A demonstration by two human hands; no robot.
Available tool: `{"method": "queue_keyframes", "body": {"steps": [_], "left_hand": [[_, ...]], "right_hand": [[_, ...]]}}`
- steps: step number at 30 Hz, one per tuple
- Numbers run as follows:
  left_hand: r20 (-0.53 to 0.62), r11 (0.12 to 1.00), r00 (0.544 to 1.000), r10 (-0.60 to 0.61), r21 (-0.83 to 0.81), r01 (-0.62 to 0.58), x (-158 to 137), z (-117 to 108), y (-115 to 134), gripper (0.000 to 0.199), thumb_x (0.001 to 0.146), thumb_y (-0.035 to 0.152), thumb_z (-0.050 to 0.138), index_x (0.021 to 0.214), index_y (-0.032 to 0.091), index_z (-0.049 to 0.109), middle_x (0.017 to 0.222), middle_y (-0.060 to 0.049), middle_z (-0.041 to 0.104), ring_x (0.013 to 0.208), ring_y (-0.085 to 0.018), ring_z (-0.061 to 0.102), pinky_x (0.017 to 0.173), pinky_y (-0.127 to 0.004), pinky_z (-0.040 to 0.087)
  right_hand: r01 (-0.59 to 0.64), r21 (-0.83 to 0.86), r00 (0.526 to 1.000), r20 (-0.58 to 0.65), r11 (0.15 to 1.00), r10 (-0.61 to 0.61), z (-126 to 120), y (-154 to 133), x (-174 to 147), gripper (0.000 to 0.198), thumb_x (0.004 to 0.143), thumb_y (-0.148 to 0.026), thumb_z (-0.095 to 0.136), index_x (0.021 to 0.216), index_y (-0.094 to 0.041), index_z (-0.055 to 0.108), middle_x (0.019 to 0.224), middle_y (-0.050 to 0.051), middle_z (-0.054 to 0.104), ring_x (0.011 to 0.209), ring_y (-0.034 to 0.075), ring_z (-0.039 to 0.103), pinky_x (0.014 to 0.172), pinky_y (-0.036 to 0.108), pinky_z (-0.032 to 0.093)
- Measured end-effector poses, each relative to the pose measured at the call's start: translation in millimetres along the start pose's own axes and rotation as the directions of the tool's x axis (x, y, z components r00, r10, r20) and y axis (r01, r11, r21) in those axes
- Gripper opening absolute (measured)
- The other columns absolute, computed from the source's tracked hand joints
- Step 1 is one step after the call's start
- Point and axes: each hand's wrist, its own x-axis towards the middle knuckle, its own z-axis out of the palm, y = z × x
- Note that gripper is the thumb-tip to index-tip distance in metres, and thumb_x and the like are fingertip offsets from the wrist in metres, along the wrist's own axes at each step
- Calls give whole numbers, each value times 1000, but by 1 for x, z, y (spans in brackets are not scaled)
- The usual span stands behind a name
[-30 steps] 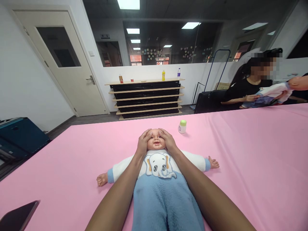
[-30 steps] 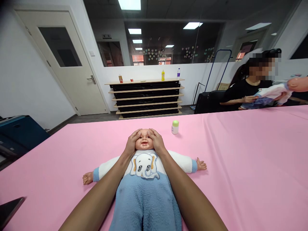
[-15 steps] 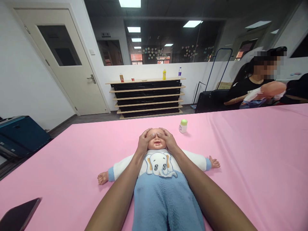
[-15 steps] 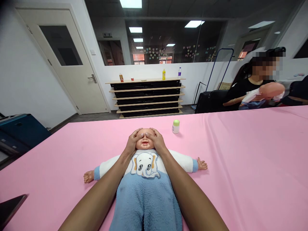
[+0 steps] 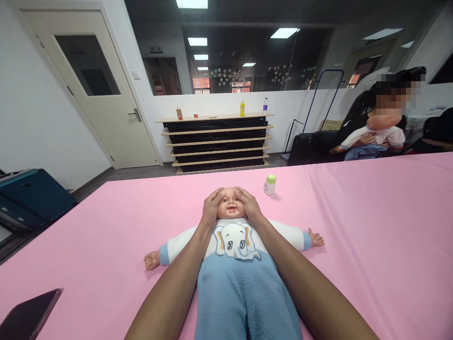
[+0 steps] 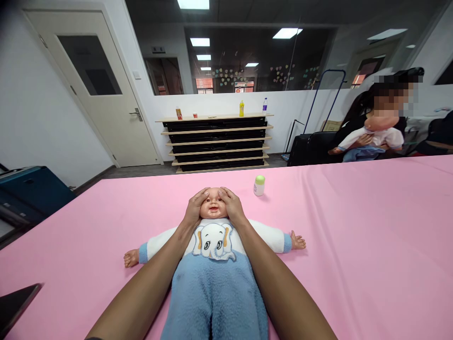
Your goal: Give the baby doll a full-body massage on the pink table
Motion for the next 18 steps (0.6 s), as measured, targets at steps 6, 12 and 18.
{"method": "queue_keyframes", "body": {"steps": [6,12,18], "left_hand": [[-27,997,997,77,-4,-77,6,-1,-6,36,75,36,68,103,14,72,119,-10,66,119,-27,55,107,-41,37],[50,1000,998,26,-18,-25,2,-2,-4,44,73,39,71,110,16,68,115,-9,67,108,-26,60,100,-40,42],[115,999,993,-29,-20,31,-3,-2,1,59,62,32,81,117,17,63,113,-9,65,101,-25,61,93,-40,47]], "right_hand": [[1,43,999,-43,999,1,1,0,1,40,77,-44,69,109,-20,69,124,5,64,121,24,54,108,36,38],[-5,73,1000,-26,997,7,2,-3,-4,41,76,-47,67,108,-20,68,118,4,66,115,24,57,102,37,43],[-105,43,993,52,994,103,0,-7,-7,61,64,-39,79,119,-21,61,112,5,67,102,25,62,89,36,50]]}}
